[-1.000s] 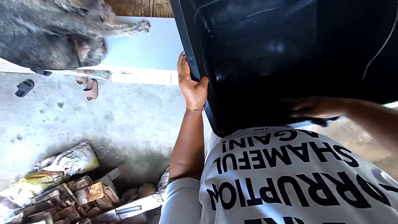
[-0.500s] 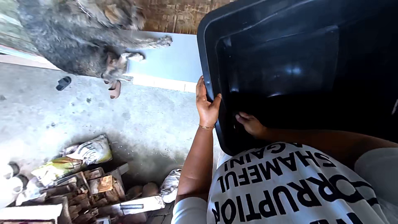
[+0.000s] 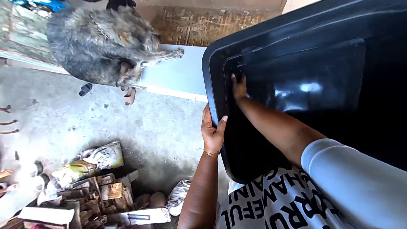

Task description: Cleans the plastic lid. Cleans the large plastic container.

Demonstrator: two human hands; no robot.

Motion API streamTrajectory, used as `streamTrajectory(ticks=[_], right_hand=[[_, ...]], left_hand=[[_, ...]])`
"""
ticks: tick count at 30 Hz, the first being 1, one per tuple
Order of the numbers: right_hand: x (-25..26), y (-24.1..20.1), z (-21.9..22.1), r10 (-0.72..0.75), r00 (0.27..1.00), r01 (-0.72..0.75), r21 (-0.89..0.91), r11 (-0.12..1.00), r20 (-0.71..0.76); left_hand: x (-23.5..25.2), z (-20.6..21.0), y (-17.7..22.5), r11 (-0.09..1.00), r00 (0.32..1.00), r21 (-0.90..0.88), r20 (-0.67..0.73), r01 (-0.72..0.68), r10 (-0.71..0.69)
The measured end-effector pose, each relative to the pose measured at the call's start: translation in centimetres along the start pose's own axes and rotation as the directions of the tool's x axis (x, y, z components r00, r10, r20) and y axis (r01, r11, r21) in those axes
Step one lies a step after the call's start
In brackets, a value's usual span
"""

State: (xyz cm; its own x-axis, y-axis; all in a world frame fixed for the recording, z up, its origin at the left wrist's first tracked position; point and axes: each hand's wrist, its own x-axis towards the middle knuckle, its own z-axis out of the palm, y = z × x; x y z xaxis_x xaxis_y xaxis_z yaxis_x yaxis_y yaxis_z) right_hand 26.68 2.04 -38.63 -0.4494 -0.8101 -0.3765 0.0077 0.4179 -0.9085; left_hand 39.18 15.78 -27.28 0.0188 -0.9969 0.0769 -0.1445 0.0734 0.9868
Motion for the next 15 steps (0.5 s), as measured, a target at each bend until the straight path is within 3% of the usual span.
streamTrajectory(ticks=[1, 3, 5, 7, 8, 10, 11, 13, 15], right_hand=[[0.0, 0.4, 0.0, 0.06, 0.998, -0.061, -0.042, 0.997, -0.031], [-2.7, -0.4, -0.6, 0.026, 1.0, -0.026, -0.082, 0.996, -0.004], [-7.7, -1.9, -2.2, -0.205, 0.975, 0.206, 0.0, 0.979, 0.084], [-10.9, -2.9, -3.1, -0.498, 0.852, 0.471, 0.18, 0.864, 0.161], [-11.2, -2.8, -3.1, -0.591, 0.783, 0.537, 0.269, 0.799, 0.194], [-9.4, -0.9, -2.5, -0.693, 0.691, 0.612, 0.344, 0.712, 0.206], [-8.0, 0.4, -2.0, -0.705, 0.683, 0.629, 0.335, 0.701, 0.193], [-5.5, 3.2, -1.2, -0.589, 0.792, 0.542, 0.258, 0.8, 0.162], [-3.4, 6.1, -1.4, -0.335, 0.928, 0.325, 0.089, 0.942, 0.162]], left_hand=[[-0.1, 0.0, -0.1, 1.0, 1.0, 0.004, -0.01, -0.012, 0.012], [-0.3, -0.1, -0.3, 1.0, 0.999, 0.01, -0.033, -0.026, 0.027], [-0.7, -0.3, -0.3, 1.0, 0.999, 0.008, -0.028, -0.026, 0.026], [-0.7, -0.4, -0.5, 0.999, 0.999, -0.004, -0.026, -0.031, 0.031], [-0.9, -0.4, -0.6, 0.999, 0.999, -0.002, -0.029, -0.034, 0.034], [-1.4, -0.6, -0.9, 0.999, 0.998, 0.019, -0.031, -0.045, 0.045], [-1.5, -0.8, -1.0, 0.998, 0.998, 0.029, -0.035, -0.055, 0.056], [-1.8, -1.1, -1.3, 0.996, 0.996, 0.051, -0.034, -0.077, 0.079], [-2.3, -1.1, -1.5, 0.995, 0.996, 0.055, -0.036, -0.083, 0.085]])
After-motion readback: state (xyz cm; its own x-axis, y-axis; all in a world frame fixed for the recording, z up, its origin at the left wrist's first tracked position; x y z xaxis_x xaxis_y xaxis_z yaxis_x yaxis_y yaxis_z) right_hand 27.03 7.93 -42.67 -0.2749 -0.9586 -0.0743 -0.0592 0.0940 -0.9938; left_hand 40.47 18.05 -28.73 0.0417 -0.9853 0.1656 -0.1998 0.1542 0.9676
